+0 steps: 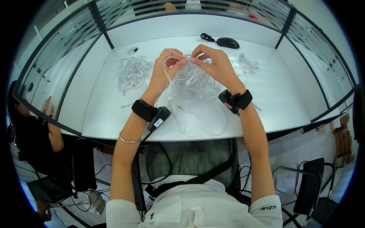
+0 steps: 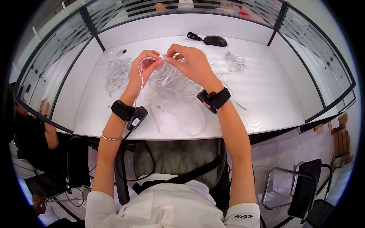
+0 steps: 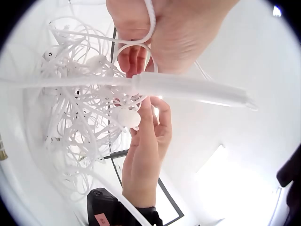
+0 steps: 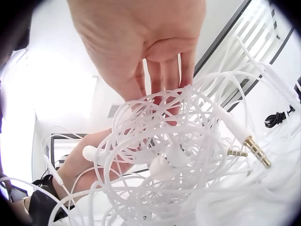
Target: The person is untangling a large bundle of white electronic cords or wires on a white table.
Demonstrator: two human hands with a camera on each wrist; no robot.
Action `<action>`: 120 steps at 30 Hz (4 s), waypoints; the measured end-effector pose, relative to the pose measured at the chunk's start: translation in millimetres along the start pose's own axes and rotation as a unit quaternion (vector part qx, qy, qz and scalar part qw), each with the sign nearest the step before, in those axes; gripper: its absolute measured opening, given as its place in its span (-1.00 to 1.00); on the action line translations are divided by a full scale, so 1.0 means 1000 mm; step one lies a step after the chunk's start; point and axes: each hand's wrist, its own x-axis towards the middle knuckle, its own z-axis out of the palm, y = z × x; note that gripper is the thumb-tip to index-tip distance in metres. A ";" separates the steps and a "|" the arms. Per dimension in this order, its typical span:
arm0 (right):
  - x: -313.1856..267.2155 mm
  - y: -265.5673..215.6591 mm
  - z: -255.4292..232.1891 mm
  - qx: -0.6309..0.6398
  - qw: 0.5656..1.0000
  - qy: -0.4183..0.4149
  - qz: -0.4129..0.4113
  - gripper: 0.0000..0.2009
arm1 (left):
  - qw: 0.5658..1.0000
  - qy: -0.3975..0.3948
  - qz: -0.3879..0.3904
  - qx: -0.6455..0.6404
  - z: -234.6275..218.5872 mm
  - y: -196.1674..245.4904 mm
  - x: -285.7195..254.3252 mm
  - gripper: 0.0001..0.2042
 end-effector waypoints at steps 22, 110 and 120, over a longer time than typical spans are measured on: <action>-0.001 -0.004 -0.006 -0.024 0.995 -0.093 0.026 -0.76 | 0.988 -0.004 -0.114 -0.109 -0.004 0.001 -0.002 -0.91; -0.003 0.000 0.000 -0.127 0.991 0.007 0.046 -0.87 | 0.997 0.008 -0.079 0.008 0.002 0.005 -0.004 -0.87; 0.001 0.010 0.007 0.008 0.995 0.081 0.055 -0.87 | 0.992 0.036 -0.119 0.004 -0.002 0.002 -0.004 -0.88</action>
